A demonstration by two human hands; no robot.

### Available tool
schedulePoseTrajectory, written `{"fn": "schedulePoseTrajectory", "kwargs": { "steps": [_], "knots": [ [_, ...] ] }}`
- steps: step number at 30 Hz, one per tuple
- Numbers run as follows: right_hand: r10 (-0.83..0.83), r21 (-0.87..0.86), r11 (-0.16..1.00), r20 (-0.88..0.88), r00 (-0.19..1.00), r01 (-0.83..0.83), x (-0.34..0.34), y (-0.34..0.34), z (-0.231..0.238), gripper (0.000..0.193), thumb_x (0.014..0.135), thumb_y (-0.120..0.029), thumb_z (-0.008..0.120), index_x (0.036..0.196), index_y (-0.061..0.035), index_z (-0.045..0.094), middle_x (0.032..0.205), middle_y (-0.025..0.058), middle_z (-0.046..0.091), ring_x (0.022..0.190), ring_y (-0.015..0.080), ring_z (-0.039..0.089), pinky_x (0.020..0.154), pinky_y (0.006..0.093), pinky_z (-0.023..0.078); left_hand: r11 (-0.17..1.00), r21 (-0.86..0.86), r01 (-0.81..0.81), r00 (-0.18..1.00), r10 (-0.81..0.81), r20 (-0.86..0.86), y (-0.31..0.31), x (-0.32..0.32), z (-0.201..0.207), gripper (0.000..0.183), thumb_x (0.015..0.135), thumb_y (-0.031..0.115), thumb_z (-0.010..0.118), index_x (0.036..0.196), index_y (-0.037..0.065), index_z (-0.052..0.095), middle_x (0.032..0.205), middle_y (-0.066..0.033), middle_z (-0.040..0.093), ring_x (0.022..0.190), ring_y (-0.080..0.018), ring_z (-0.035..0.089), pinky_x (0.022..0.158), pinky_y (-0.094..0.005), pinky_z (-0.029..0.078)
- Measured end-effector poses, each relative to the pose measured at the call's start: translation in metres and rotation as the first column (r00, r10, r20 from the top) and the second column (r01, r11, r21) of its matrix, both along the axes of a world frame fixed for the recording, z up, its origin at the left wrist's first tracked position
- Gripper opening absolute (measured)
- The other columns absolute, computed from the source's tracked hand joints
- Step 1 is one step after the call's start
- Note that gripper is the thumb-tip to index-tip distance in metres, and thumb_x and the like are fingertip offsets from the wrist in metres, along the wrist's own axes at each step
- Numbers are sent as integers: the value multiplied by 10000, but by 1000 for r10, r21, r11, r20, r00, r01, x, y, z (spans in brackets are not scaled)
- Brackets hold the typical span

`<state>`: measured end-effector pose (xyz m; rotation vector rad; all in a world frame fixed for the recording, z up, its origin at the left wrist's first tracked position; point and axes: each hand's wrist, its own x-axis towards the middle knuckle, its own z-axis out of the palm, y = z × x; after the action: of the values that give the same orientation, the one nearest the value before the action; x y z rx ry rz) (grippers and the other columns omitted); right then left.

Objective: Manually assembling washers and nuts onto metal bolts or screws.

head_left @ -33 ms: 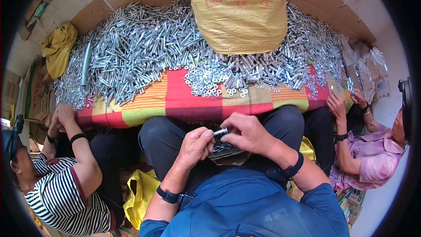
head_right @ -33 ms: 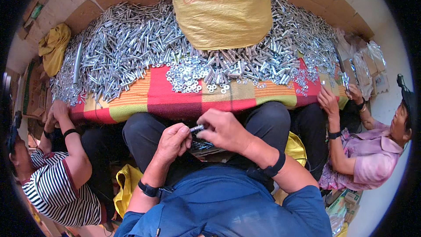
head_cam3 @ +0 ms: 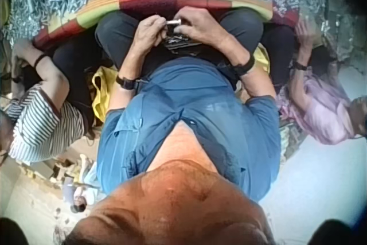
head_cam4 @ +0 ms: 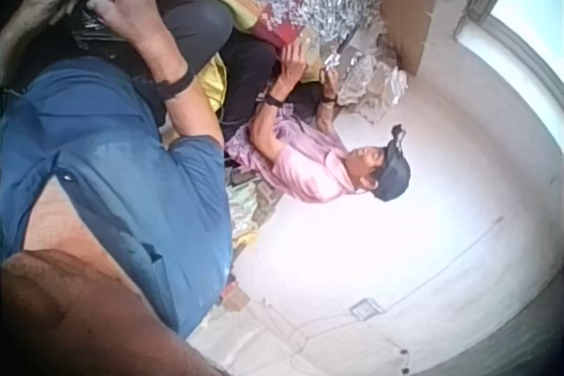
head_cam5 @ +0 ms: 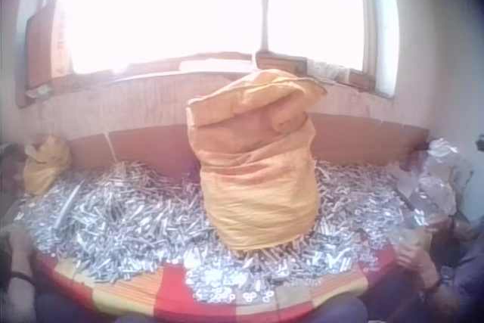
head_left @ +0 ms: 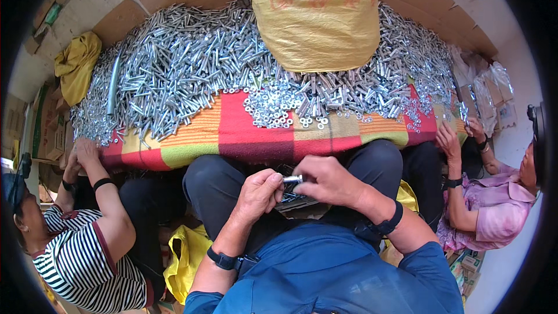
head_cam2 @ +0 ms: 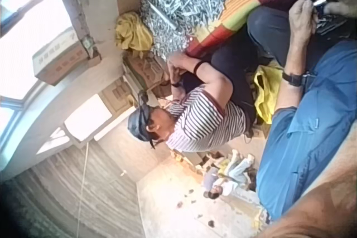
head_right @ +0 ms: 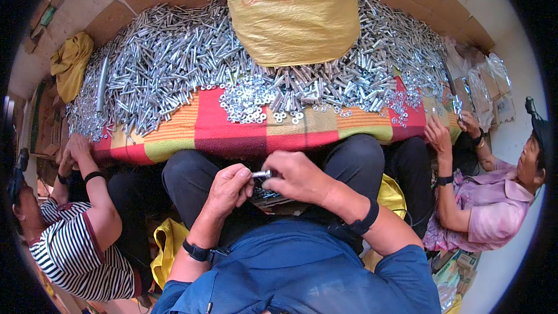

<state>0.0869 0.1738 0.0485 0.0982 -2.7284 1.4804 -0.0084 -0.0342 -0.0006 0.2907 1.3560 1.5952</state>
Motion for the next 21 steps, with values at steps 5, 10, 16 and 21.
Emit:
{"fn": "schedulePoseTrajectory", "kwargs": {
  "steps": [5, 10, 16, 21],
  "knots": [
    [36, 53, 998, 99, 994, -42, 4, -1, -7, 292, 798, -121, 785, 1017, 32, 666, 835, 141, 653, 744, 243, 679, 677, 358, 537, 1000, 18, -12, 1000, 12, 5, 0, 1, -2, 356, 1057, 349, 559, 861, 55, 601, 655, -40, 592, 414, -79, 423, 380, -233, 303],
    [-64, -137, 988, 50, 997, 70, -1, -1, 2, 215, 883, -149, 737, 987, 27, 672, 781, 109, 663, 676, 155, 680, 617, 314, 535, 1000, -7, -26, 999, 26, -27, 0, 2, 1, 342, 1055, 332, 562, 863, 52, 603, 656, -42, 602, 418, -80, 433, 386, -231, 314],
    [-167, -3, 986, 75, 983, 168, -16, 21, 10, 242, 943, -215, 689, 917, 26, 692, 782, 137, 672, 660, 196, 682, 614, 341, 527, 999, 12, 30, 1000, -30, 8, 0, 2, -1, 365, 1061, 355, 552, 881, 45, 616, 660, -47, 609, 413, -80, 436, 387, -226, 319],
    [-424, 341, 799, -263, 867, 495, -39, 72, -28, 219, 868, -209, 725, 862, 5, 678, 880, 222, 665, 830, 432, 657, 743, 509, 527, 999, 31, 36, 999, -36, 2, 1, 2, -3, 412, 1075, 388, 510, 917, 25, 624, 658, -65, 609, 400, -82, 427, 384, -221, 315]
  ]
}}
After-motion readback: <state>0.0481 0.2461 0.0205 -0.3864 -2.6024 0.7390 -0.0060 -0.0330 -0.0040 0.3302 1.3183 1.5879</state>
